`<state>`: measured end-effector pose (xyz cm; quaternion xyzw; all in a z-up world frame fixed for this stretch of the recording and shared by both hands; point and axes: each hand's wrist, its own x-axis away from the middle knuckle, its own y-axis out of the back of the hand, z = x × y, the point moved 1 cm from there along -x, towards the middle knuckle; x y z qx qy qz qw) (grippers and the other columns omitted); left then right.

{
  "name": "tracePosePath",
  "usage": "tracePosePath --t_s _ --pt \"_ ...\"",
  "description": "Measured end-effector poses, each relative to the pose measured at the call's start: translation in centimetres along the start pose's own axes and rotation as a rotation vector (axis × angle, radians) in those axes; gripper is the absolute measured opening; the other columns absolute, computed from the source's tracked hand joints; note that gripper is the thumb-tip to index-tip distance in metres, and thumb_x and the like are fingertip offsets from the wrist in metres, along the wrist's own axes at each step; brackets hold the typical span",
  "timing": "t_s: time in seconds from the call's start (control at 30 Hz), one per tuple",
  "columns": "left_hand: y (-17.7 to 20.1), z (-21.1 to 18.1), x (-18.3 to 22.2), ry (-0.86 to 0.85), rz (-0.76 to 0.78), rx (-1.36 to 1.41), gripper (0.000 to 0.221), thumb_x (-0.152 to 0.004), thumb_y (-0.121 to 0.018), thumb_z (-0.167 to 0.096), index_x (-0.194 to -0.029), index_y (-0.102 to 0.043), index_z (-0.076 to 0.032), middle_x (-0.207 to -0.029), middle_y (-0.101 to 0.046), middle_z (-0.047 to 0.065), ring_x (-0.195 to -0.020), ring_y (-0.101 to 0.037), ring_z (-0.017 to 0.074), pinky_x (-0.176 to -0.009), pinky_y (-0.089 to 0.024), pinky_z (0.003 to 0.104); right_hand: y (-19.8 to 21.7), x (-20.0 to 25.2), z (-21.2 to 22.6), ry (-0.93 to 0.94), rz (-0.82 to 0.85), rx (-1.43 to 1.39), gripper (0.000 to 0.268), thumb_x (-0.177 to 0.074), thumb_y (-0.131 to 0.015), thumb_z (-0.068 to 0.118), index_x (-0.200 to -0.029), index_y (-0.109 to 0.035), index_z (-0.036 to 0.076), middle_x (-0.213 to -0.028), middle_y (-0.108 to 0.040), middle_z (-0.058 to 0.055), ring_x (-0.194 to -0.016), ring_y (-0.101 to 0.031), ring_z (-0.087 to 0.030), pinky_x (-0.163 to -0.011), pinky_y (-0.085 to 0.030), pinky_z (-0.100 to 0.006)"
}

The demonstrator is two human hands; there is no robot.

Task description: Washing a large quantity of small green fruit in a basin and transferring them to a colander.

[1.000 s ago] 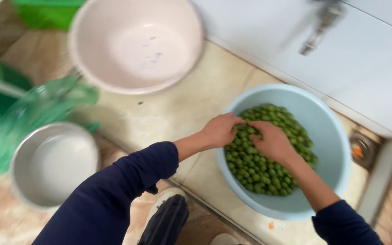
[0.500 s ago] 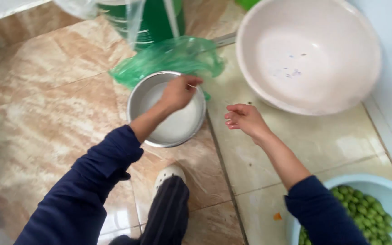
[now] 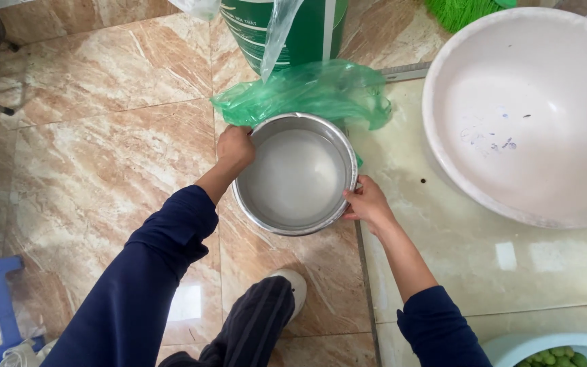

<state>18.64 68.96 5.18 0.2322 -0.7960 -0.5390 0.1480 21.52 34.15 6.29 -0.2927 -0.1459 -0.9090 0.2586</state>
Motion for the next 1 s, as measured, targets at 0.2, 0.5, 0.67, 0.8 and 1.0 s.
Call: tracePosePath --t_s 0.2,0.5,0.67,0.8,1.0 --pt "-1.7 2.5 -0.5 0.217 0.192 0.217 0.035 -0.092 -0.055 -0.012 -0.122 -0.074 -0.01 -0.117 -0.071 0.023 -0.111 -0.067 0.0385 -0.095 -0.052 0.046 -0.6 0.1 -0.1 -0.045 -0.027 -0.061 0.035 -0.101 -0.056 0.01 -0.133 -0.047 0.002 -0.108 -0.069 -0.017 -0.081 -0.074 -0.024 -0.063 -0.067 -0.041" --pt "-1.1 1.9 -1.1 0.4 0.349 0.419 0.031 -0.086 -0.068 -0.009 -0.115 -0.075 -0.003 -0.096 -0.074 0.017 -0.085 -0.073 0.0238 -0.065 -0.054 0.045 0.6 1.6 0.4 -0.01 -0.083 0.007 0.036 -0.099 -0.056 0.007 -0.134 -0.048 0.0 -0.113 -0.068 -0.017 -0.083 -0.075 -0.025 -0.062 -0.067 -0.04" --pt "5.6 -4.1 2.1 0.451 0.482 0.605 0.034 -0.083 -0.079 -0.013 -0.116 -0.077 -0.006 -0.092 -0.072 0.008 -0.072 -0.064 0.0183 -0.056 -0.05 0.045 2.8 5.3 1.6 -0.047 -0.051 0.0 0.037 -0.1 -0.055 0.008 -0.135 -0.049 0.0 -0.111 -0.069 -0.017 -0.086 -0.074 -0.026 -0.066 -0.067 -0.041" --pt "8.2 -8.2 3.7 0.484 0.641 0.611 0.039 -0.086 -0.076 -0.01 -0.124 -0.077 -0.017 -0.085 -0.067 0.003 -0.063 -0.049 0.0174 -0.059 -0.048 0.041 5.2 9.3 2.5 -0.097 -0.072 0.076 0.036 -0.101 -0.054 0.01 -0.136 -0.049 0.002 -0.11 -0.067 -0.014 -0.092 -0.074 -0.025 -0.072 -0.068 -0.04" --pt "9.6 -13.4 5.8 0.395 0.768 0.656 0.035 -0.1 -0.057 -0.015 -0.132 -0.072 -0.02 -0.092 -0.07 -0.001 -0.072 -0.06 0.0118 -0.071 -0.054 0.041 8.5 15.4 1.5 -0.128 -0.114 0.051 0.035 -0.101 -0.052 0.01 -0.134 -0.051 -0.001 -0.108 -0.067 -0.016 -0.09 -0.073 -0.025 -0.075 -0.066 -0.04"
